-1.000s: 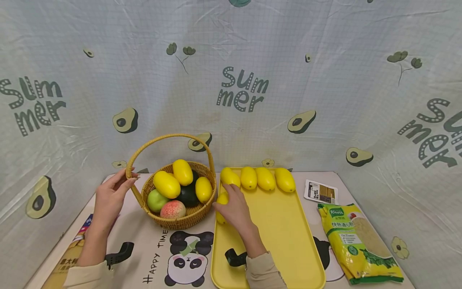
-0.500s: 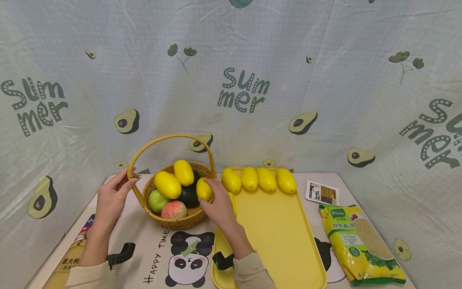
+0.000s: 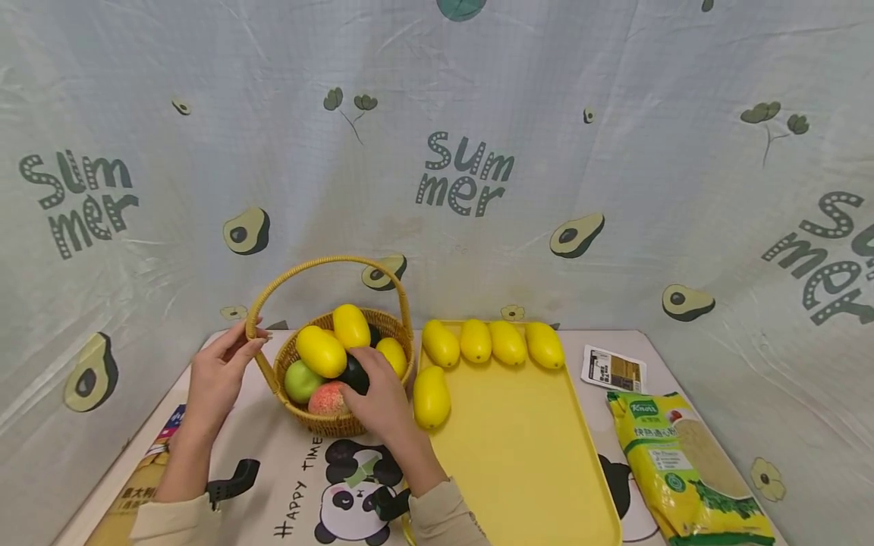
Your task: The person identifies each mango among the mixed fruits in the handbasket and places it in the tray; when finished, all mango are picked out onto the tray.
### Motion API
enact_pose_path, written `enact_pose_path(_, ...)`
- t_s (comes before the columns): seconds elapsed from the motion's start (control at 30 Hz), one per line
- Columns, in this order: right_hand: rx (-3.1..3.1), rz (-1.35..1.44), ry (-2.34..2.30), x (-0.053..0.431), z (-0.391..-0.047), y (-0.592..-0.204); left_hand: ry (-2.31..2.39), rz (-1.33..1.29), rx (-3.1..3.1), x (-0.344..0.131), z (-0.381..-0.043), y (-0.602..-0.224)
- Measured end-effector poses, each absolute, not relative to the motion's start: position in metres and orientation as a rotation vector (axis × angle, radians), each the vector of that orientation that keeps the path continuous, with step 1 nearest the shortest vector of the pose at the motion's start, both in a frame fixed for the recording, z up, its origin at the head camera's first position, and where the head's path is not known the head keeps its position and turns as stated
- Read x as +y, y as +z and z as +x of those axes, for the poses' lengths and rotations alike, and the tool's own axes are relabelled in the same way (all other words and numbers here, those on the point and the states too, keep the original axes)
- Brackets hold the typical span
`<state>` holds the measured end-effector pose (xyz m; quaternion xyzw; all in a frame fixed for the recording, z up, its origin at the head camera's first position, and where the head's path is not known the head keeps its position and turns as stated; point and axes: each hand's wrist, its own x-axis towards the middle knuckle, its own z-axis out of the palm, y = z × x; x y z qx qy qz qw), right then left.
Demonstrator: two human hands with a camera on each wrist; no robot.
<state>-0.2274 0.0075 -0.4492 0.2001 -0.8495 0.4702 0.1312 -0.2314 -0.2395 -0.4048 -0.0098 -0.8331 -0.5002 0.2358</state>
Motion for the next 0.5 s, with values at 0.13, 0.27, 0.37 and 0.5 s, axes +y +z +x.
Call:
enact_pose_path(0.13,-2.482,0.619,1.350,-0.005,-0.224,-0.447,-1.383,-0.045,-2.271,-0.240,-0.231,-0.406)
enact_pose_path(0.27,-2.511,0.593,1.354,-0.018,-0.224,-0.444,-1.405,-0.067,-2.262,-0.239,-0.231,-0.407)
enact_pose_path(0.37,-2.541,0.575,1.255,-0.028,-0.228,-0.441,-1.414,-0.065,-2.261,-0.239,-0.231,-0.408)
enact_pose_path(0.5,-2.558,0.576,1.112,-0.039,-0.236,-0.435,-1.410,-0.055,-2.265,-0.240,-0.231,-0.406)
